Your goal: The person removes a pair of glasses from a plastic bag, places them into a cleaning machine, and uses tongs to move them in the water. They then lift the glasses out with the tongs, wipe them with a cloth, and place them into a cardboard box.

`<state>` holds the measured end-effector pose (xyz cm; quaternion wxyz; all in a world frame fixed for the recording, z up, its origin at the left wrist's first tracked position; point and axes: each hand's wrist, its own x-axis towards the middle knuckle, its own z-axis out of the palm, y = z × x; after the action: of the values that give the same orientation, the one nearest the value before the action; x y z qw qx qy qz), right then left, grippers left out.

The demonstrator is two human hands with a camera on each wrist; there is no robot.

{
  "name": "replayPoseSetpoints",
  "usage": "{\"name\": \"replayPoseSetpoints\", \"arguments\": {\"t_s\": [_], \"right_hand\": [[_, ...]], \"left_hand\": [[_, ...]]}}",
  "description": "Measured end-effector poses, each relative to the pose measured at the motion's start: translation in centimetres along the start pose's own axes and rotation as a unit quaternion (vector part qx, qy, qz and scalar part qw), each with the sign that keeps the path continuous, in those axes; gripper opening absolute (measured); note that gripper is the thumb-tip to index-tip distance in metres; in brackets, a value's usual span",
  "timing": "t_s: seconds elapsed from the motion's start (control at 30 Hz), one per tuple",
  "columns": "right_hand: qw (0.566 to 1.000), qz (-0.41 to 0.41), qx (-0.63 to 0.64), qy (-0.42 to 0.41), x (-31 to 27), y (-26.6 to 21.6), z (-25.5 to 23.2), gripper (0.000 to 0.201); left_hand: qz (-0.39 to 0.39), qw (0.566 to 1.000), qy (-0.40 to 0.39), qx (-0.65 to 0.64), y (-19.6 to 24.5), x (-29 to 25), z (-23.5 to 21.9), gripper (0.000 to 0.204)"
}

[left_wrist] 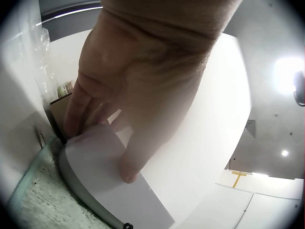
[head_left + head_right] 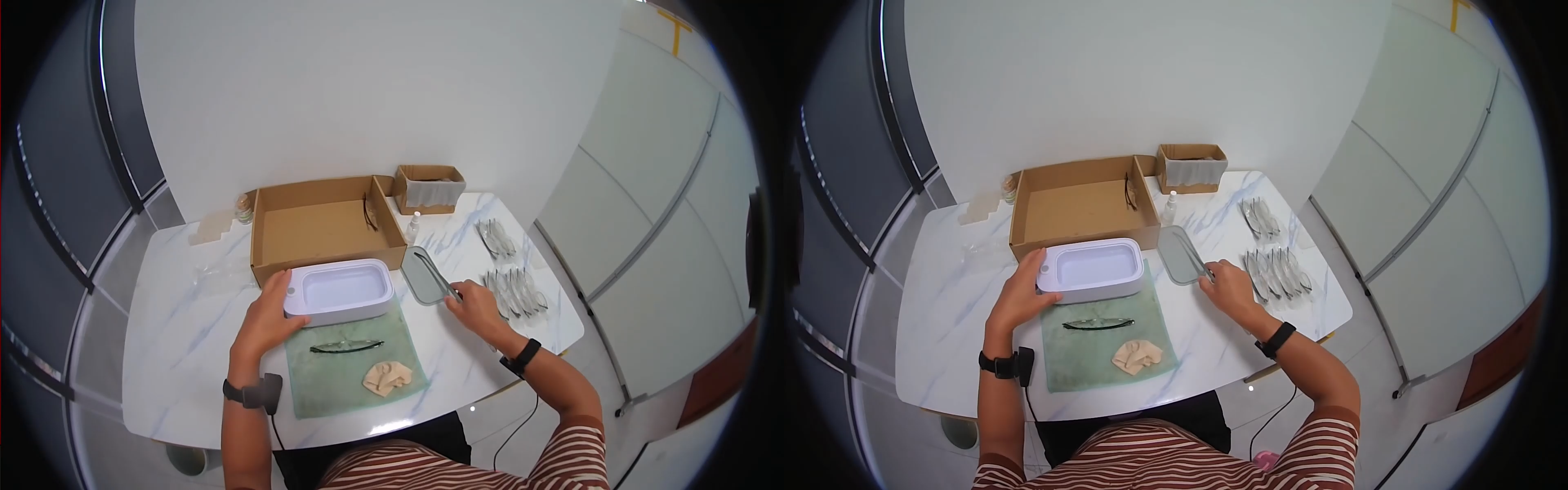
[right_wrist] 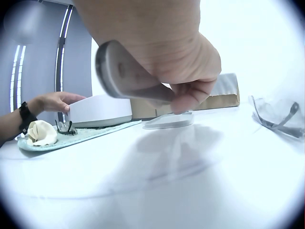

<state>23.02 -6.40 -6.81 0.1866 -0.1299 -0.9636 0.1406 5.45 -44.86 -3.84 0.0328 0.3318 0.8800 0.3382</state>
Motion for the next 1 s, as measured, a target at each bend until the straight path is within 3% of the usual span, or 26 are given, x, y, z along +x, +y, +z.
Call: {"name": "replayPoseSetpoints", "arguments": {"t_s": [0.5, 0.57, 0.6, 0.67, 0.73, 0.77, 0.8, 0.83, 0.87, 0.9, 0.93, 1.0], "right_hand": [[0.998, 0.017, -0.037, -0.052, -0.1, -2.0, 0.9, 0.036], [0.997, -0.008, -0.072, 0.024, -0.3, -2.8, 0.2, 0.033], [0.997, -0.012, -0.066, 0.024, -0.5, -3.6, -0.5, 0.033], [0.998, -0.026, 0.041, 0.03, -1.4, -5.4, -2.3, 0.03], [0.992, -0.061, 0.106, 0.028, -3.0, -7.1, -3.0, 0.024], [0.985, -0.101, 0.136, -0.024, -3.9, -7.8, -3.1, 0.02], [0.973, -0.141, 0.165, -0.075, -4.6, -8.5, -3.2, 0.016], [0.972, -0.142, 0.171, -0.071, -5.2, -9.0, -3.2, 0.016], [0.962, -0.206, 0.164, -0.067, -5.6, -9.6, -3.1, 0.014], [0.948, -0.27, 0.156, -0.062, -5.9, -9.9, -3.1, 0.012], [0.947, -0.272, 0.162, -0.059, -6.1, -10.1, -3.1, 0.012], [0.94, -0.28, 0.181, -0.076, -6.3, -10.4, -3.0, 0.012]], "left_hand": [[0.015, 1.0, 0.014, 0.0, -0.2, 0.0, 0.2, 0.087], [0.011, 1.0, 0.015, 0.017, -0.3, -0.1, 0.3, 0.087], [0.013, 0.999, 0.015, 0.026, -0.2, -0.2, 0.3, 0.087], [0.005, 0.998, 0.03, 0.048, 0.5, -1.1, 0.2, 0.083], [0.065, 0.987, 0.123, 0.083, 1.6, -2.2, -0.3, 0.059], [0.065, 0.986, 0.122, 0.089, 2.3, -2.7, -0.5, 0.059], [0.037, 0.988, 0.136, 0.063, 3.1, -3.4, -0.5, 0.042], [0.01, 0.988, 0.151, 0.038, 3.6, -4.0, -0.5, 0.024], [0.011, 0.987, 0.152, 0.045, 4.0, -4.5, -0.3, 0.024], [0.068, 0.984, 0.154, 0.064, 4.1, -5.1, 0.0, 0.015], [0.125, 0.976, 0.155, 0.084, 4.2, -5.7, 0.3, 0.007], [0.119, 0.98, 0.132, 0.096, 4.4, -6.8, 0.8, 0.007]]}}
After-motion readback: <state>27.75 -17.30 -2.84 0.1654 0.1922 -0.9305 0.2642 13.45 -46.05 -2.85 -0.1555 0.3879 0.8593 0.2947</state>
